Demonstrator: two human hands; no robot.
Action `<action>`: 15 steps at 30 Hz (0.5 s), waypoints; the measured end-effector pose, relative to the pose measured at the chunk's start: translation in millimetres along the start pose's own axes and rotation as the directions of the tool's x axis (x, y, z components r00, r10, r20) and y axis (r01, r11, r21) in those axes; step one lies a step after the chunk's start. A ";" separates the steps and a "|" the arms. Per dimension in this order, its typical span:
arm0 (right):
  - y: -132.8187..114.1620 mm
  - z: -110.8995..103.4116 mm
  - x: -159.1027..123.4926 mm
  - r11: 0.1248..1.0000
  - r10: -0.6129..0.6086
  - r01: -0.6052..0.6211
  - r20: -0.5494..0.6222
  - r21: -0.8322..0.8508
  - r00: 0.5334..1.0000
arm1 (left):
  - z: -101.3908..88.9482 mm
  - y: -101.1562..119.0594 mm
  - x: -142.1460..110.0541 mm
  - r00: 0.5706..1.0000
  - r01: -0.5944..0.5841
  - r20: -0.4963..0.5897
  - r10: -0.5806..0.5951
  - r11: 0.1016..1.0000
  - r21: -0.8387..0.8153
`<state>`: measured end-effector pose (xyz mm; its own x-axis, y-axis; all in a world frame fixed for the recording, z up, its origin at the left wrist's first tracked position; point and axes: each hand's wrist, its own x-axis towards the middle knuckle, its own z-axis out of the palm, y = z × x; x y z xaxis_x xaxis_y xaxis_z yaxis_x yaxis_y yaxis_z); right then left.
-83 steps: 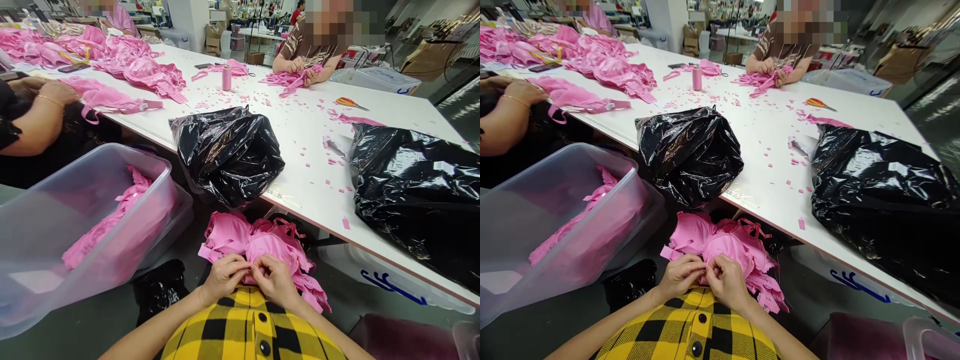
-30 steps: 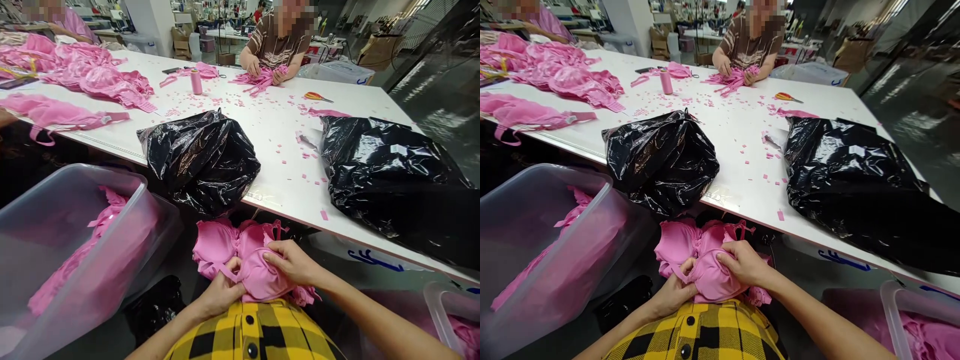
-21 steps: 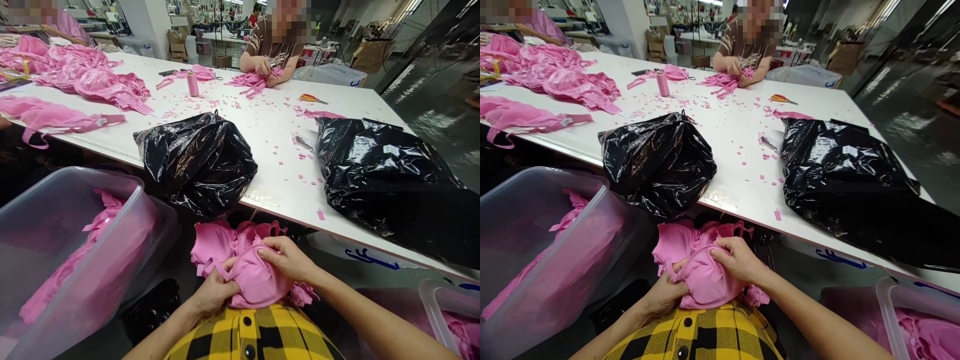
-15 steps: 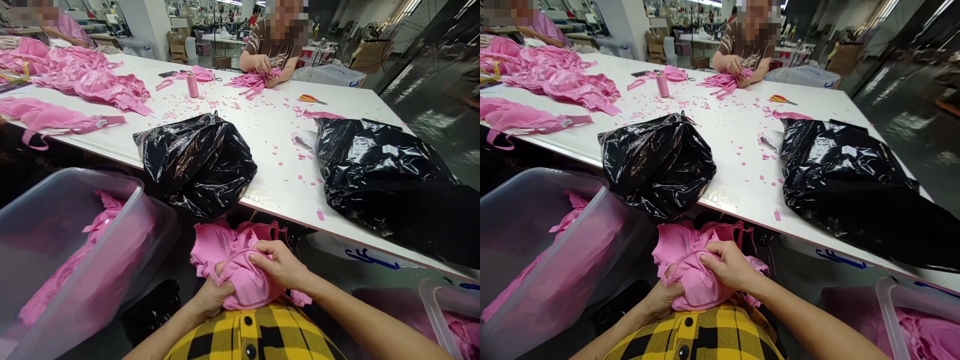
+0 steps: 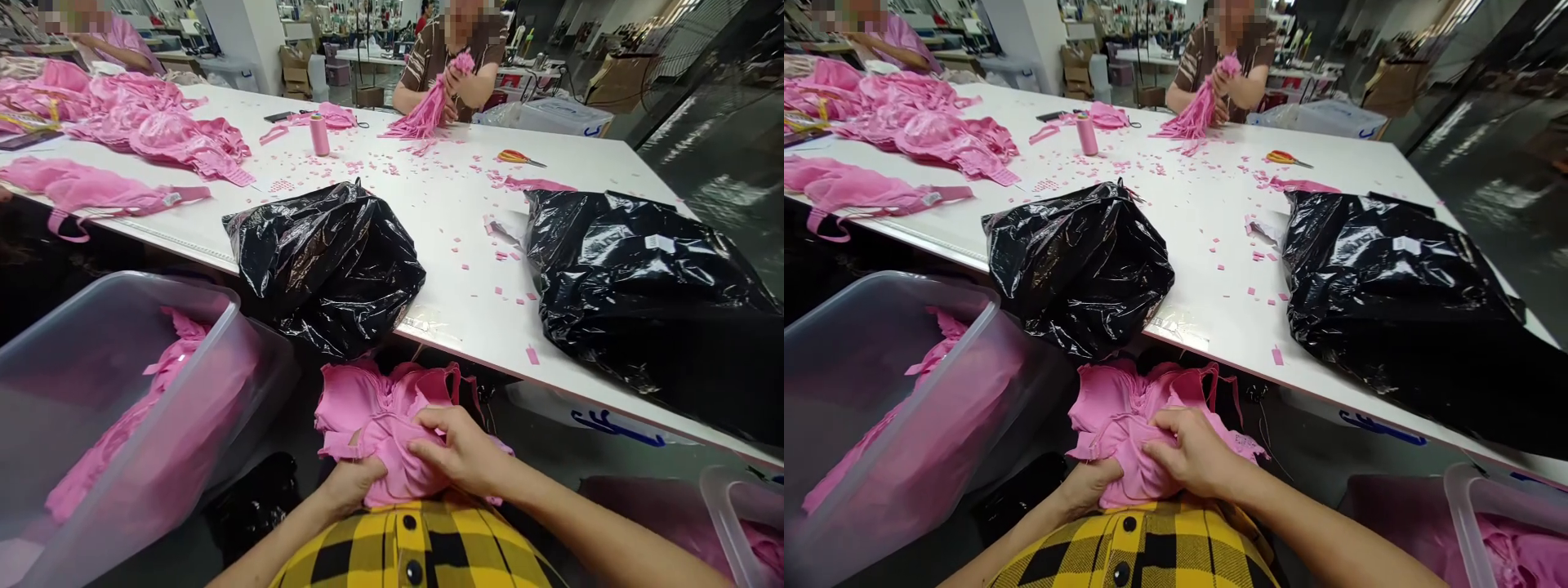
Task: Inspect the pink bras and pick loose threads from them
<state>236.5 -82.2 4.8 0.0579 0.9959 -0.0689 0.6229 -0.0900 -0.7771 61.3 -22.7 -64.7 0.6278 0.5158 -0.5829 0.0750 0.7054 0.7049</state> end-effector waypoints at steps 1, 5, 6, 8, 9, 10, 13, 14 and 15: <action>1.3 0.5 -0.1 1.000 -0.009 0.010 -0.050 0.013 0.999 | -1.7 -2.6 1.4 0.999 -0.002 -0.032 0.002 1.000 0.001; 4.9 -2.4 -7.2 0.972 -0.229 0.199 -0.334 -0.124 0.914 | -5.6 -7.4 7.0 0.979 -0.064 -0.196 0.063 0.998 0.003; 4.5 -1.5 -10.2 0.952 -0.295 0.248 -0.324 -0.179 0.899 | -5.1 -7.4 8.1 0.969 -0.082 -0.232 0.082 0.997 0.008; 2.9 4.0 -15.3 0.929 -0.337 0.283 -0.232 -0.238 0.913 | -2.4 -6.4 10.2 0.955 -0.122 -0.269 0.123 0.992 0.020; 2.3 8.4 -16.8 0.929 -0.322 0.271 -0.189 -0.254 0.928 | -0.3 -5.7 11.0 0.951 -0.144 -0.272 0.145 0.989 0.026; 2.2 13.5 -17.2 0.929 -0.301 0.248 -0.169 -0.275 0.939 | 2.0 -5.0 11.7 0.947 -0.166 -0.275 0.168 0.986 0.030; 5.3 28.9 -12.9 0.913 -0.296 0.207 -0.223 -0.350 0.929 | 6.9 -4.9 12.5 0.934 -0.217 -0.282 0.220 0.975 0.042; 7.2 33.2 -10.5 0.906 -0.317 0.217 -0.244 -0.364 0.916 | 7.0 -5.8 12.3 0.930 -0.225 -0.286 0.230 0.973 0.051; 9.0 36.8 -8.1 0.901 -0.338 0.231 -0.262 -0.368 0.904 | 6.2 -7.1 11.8 0.928 -0.229 -0.287 0.238 0.971 0.063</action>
<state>212.9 -91.0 -24.6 0.0457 0.9303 0.3641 0.8613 0.1479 -0.4861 73.0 -24.5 -74.1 0.3782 0.7859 -0.4892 -0.0221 0.5360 0.8439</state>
